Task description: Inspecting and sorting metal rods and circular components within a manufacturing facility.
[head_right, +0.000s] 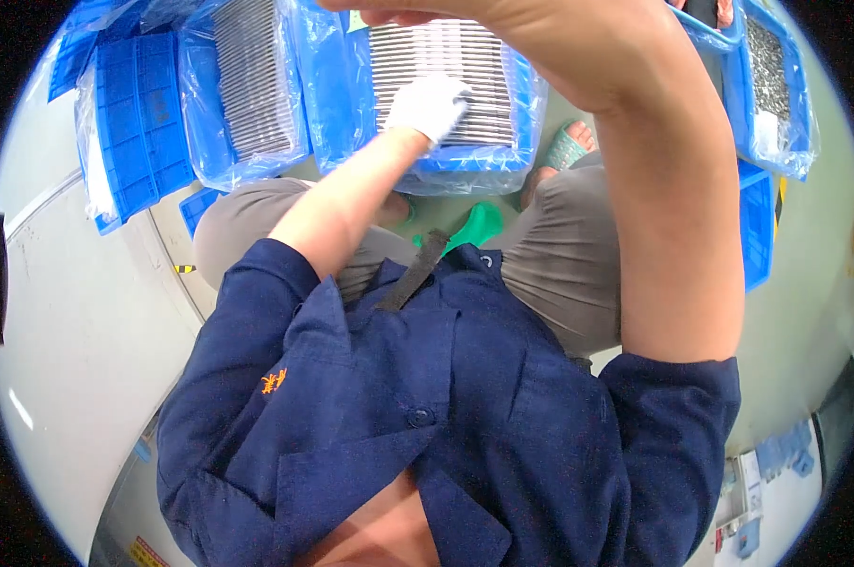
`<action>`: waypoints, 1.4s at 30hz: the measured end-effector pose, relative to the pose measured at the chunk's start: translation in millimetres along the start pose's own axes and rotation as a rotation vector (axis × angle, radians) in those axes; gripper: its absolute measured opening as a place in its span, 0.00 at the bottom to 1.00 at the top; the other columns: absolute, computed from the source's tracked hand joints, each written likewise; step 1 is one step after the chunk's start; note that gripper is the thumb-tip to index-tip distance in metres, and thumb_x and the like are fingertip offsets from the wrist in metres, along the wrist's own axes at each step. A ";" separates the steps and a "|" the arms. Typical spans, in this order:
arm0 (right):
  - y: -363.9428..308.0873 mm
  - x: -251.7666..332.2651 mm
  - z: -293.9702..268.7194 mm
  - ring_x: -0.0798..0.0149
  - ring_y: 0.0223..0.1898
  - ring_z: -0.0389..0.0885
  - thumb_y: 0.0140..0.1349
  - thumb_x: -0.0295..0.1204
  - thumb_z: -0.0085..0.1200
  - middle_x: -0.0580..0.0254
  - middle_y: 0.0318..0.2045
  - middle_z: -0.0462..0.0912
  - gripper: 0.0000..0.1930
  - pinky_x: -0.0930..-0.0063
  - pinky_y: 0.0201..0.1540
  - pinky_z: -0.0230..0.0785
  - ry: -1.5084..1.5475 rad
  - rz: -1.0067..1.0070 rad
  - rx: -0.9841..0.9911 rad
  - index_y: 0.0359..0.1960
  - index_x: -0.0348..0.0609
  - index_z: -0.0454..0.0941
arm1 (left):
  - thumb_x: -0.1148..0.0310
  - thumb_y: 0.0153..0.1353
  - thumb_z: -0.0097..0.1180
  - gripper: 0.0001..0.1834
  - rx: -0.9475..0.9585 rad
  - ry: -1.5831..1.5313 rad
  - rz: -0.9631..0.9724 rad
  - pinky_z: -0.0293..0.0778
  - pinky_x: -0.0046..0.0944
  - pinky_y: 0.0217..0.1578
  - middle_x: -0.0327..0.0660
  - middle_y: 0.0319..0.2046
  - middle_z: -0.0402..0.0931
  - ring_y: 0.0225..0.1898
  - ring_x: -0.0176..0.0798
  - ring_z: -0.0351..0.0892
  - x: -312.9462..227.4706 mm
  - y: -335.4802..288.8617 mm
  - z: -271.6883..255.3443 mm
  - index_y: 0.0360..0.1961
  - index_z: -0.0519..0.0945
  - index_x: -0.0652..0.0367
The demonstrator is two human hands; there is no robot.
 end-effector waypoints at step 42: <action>-14.0 -20.6 -1.3 0.69 0.39 0.78 0.58 0.33 0.59 0.55 0.37 0.82 0.20 0.77 0.43 0.69 -0.201 -0.098 0.105 0.50 0.38 0.72 | 0.57 0.55 0.50 0.18 0.582 -0.253 -0.469 0.72 0.42 0.43 0.47 0.34 0.80 0.39 0.47 0.79 95.7 -66.0 -0.1 0.34 0.80 0.62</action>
Point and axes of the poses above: each hand's wrist, its own y-axis towards the middle knuckle, its own z-axis out of the palm, x = y × z, the point moved 9 cm from there along y, towards the middle knuckle
